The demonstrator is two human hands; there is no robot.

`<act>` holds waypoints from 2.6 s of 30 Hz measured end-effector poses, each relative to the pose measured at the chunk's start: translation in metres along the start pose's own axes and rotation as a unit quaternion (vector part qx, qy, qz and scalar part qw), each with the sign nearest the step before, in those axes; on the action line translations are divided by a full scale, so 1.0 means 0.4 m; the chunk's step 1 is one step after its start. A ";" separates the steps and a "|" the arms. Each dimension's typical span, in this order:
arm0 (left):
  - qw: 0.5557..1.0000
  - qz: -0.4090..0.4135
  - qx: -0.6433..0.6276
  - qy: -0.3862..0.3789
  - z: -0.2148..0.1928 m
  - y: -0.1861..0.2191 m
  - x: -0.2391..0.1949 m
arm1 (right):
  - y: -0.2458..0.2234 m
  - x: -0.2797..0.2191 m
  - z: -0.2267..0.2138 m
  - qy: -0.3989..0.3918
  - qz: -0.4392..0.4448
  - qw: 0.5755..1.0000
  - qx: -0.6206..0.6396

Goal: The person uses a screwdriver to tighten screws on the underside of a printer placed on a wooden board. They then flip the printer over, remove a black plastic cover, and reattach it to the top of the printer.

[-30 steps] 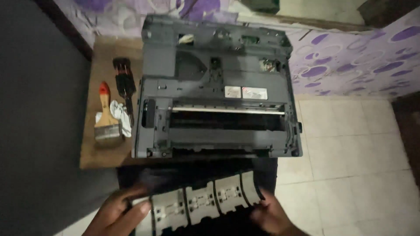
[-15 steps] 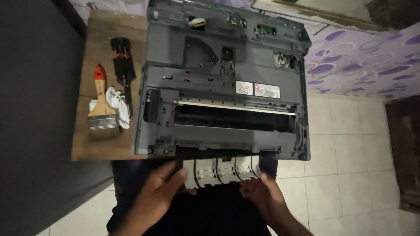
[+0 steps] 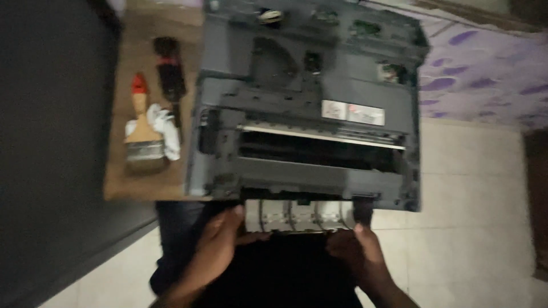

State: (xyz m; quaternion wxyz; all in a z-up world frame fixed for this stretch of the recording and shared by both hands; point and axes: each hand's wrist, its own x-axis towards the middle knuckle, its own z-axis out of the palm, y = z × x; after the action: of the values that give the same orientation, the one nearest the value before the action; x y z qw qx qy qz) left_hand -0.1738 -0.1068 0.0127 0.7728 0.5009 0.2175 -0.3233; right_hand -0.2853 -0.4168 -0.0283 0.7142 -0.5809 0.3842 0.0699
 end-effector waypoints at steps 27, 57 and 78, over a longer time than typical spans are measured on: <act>0.948 0.183 0.259 -0.029 -0.039 -0.013 0.045 | -0.358 0.001 0.378 -0.180 -0.588 0.378 -0.692; 0.878 -0.014 0.474 -0.061 0.004 0.169 -0.015 | -0.378 0.003 0.511 -0.276 -0.555 0.370 -0.692; 0.880 -0.031 0.471 -0.049 0.011 0.162 -0.011 | -0.384 -0.010 0.515 -0.244 -0.575 0.326 -0.709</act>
State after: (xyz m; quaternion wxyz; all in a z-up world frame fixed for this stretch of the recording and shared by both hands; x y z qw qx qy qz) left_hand -0.1304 -0.0907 0.0583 0.4445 0.7825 0.0173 -0.4357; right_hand -0.1079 -0.2820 0.0997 -0.0454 -0.8998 -0.4331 0.0266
